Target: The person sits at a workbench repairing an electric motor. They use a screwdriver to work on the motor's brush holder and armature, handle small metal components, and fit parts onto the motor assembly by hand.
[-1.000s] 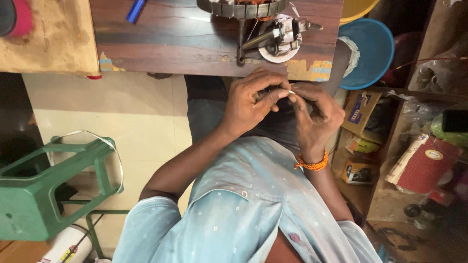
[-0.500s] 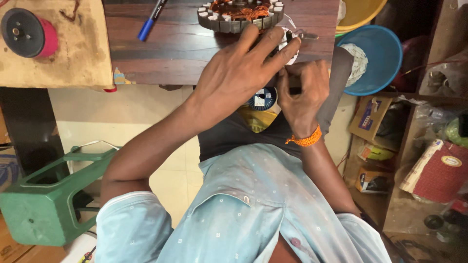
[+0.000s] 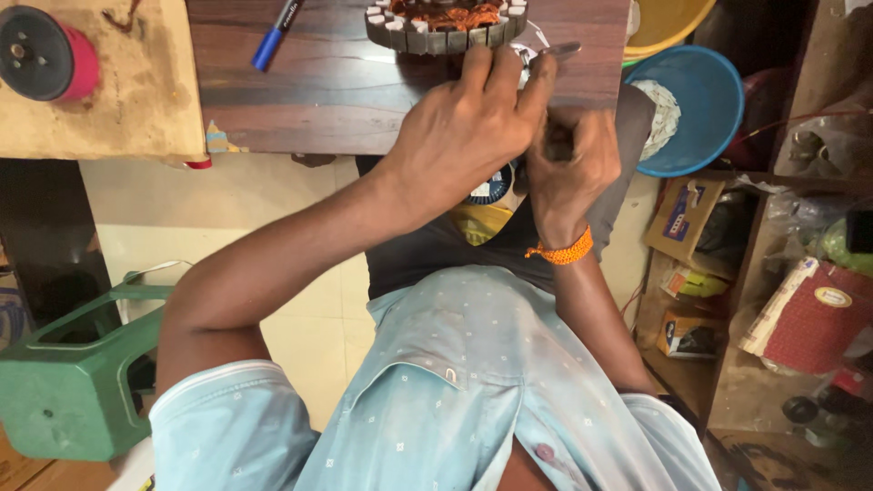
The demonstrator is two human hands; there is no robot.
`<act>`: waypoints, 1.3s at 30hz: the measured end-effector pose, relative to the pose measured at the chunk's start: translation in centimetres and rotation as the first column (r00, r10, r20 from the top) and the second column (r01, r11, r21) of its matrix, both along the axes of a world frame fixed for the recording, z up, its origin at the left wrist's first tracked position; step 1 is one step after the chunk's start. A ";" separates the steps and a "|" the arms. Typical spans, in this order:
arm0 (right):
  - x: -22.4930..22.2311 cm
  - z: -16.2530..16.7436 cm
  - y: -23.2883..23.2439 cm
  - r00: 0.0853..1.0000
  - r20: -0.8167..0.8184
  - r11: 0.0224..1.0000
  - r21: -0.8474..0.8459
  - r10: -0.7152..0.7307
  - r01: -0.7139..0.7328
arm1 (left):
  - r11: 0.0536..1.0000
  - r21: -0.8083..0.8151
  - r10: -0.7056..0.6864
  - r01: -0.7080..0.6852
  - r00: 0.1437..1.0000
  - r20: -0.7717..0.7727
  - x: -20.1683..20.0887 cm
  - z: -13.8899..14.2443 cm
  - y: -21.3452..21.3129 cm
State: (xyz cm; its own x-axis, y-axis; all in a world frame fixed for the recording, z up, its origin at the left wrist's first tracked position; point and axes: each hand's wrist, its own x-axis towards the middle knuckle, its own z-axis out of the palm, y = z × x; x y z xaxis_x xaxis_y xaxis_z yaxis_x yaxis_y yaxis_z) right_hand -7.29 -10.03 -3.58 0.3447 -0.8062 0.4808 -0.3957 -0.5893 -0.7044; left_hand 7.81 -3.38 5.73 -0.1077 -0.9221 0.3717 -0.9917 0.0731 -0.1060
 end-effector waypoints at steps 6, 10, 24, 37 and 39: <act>-0.1 0.2 -0.3 0.985 -0.091 0.963 -0.212 0.149 -0.165 | 0.999 0.013 0.041 -0.042 0.998 0.038 -0.2 0.9 0.6; -0.2 0.3 -0.1 0.989 -0.089 0.982 -0.138 0.120 -0.131 | 0.998 0.066 0.002 -0.007 0.998 0.067 0.2 1.2 0.6; 0.1 0.9 -0.3 0.980 -0.154 0.978 -0.143 0.127 -0.149 | 0.997 0.026 -0.072 0.069 0.991 0.113 1.4 0.9 0.2; -1.5 3.7 -2.2 0.924 -0.178 0.940 0.105 0.338 -0.324 | 0.996 -0.014 -0.085 0.086 0.993 0.087 1.5 0.4 0.3; -1.6 3.4 -2.7 0.923 -0.187 0.941 0.100 0.337 -0.324 | 0.995 -0.003 -0.097 0.097 0.993 0.069 1.5 0.3 0.4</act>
